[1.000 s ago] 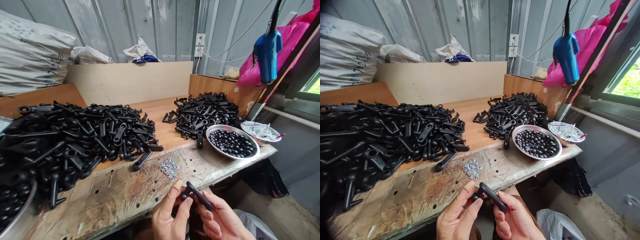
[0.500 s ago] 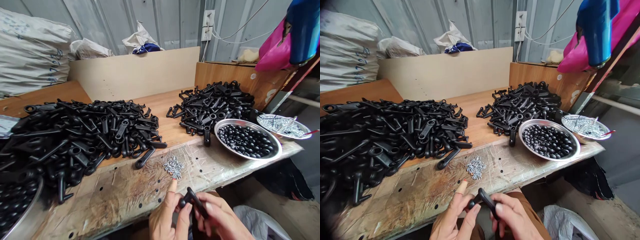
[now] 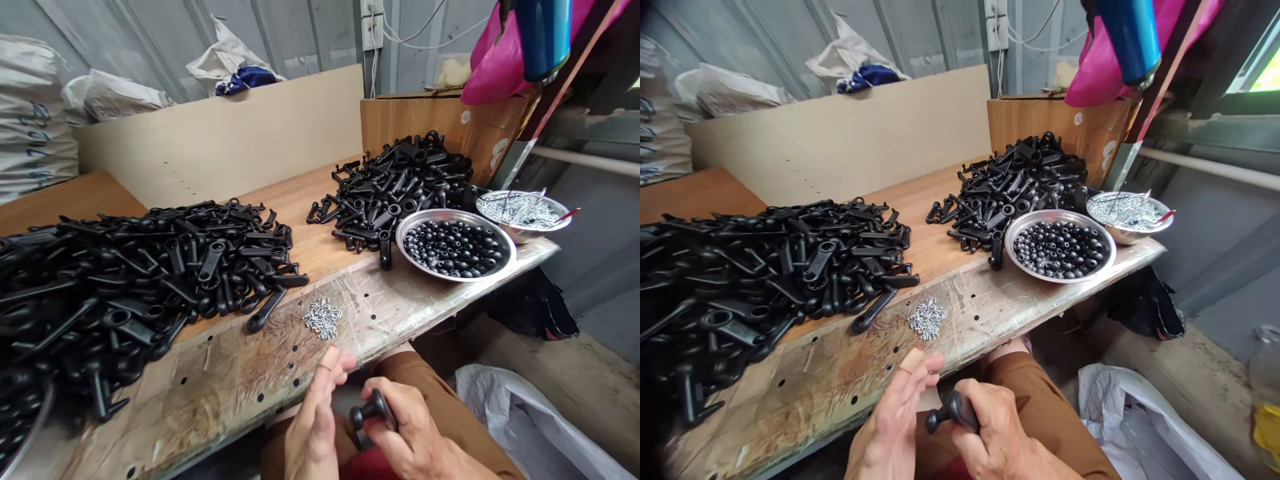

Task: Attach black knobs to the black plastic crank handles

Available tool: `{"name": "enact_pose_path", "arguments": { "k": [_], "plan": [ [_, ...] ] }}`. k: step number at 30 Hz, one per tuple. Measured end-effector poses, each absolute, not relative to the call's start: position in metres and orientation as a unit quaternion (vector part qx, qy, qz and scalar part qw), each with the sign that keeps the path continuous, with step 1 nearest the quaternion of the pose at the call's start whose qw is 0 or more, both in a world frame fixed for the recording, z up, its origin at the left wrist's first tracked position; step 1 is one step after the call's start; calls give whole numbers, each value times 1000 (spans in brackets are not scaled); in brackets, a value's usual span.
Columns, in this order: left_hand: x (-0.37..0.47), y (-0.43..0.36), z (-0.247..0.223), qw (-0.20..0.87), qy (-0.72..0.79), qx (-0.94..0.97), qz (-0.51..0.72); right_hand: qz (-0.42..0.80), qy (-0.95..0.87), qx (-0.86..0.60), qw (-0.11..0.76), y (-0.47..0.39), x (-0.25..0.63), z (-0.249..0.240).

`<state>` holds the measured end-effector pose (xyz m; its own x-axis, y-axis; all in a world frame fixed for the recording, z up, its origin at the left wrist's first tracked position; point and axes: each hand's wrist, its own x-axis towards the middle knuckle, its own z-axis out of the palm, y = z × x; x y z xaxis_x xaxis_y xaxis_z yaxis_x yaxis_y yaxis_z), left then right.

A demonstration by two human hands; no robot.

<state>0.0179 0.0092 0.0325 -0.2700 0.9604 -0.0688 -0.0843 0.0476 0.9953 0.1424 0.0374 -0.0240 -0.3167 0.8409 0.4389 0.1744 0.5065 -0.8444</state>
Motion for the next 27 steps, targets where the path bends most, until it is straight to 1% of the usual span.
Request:
{"name": "enact_pose_path", "arguments": {
  "k": [2, 5, 7, 9, 11, 15, 18, 22, 27],
  "plan": [
    [22, 13, 38, 558, 497, 324, 580, 427, -718, -327, 442, 31, 139, -24],
    [28, 15, 45, 673, 418, 285, 539, 532, -688, -316, 379, 22, 136, -22],
    [30, 14, 46, 700, 402, 272, 524, 595, -658, -330, 323, 18, 136, -19],
    [30, 11, 47, 694, 413, 262, 528, 640, -633, -338, 277, 17, 136, -16],
    [29, 8, 46, 680, 441, 251, 530, 662, -620, -330, 260, 16, 137, -15],
    [29, 4, 44, 652, 482, 248, 530, 680, -614, -291, 275, 16, 136, -15],
    [32, 3, 45, 643, 481, 244, 543, 670, -637, -274, 267, 15, 135, -18],
    [35, 2, 45, 657, 476, 225, 540, 618, -687, -288, 250, 11, 136, -26],
    [33, 3, 40, 650, 514, 260, 496, 547, -743, -320, 214, 8, 142, -33]
  ]
}}
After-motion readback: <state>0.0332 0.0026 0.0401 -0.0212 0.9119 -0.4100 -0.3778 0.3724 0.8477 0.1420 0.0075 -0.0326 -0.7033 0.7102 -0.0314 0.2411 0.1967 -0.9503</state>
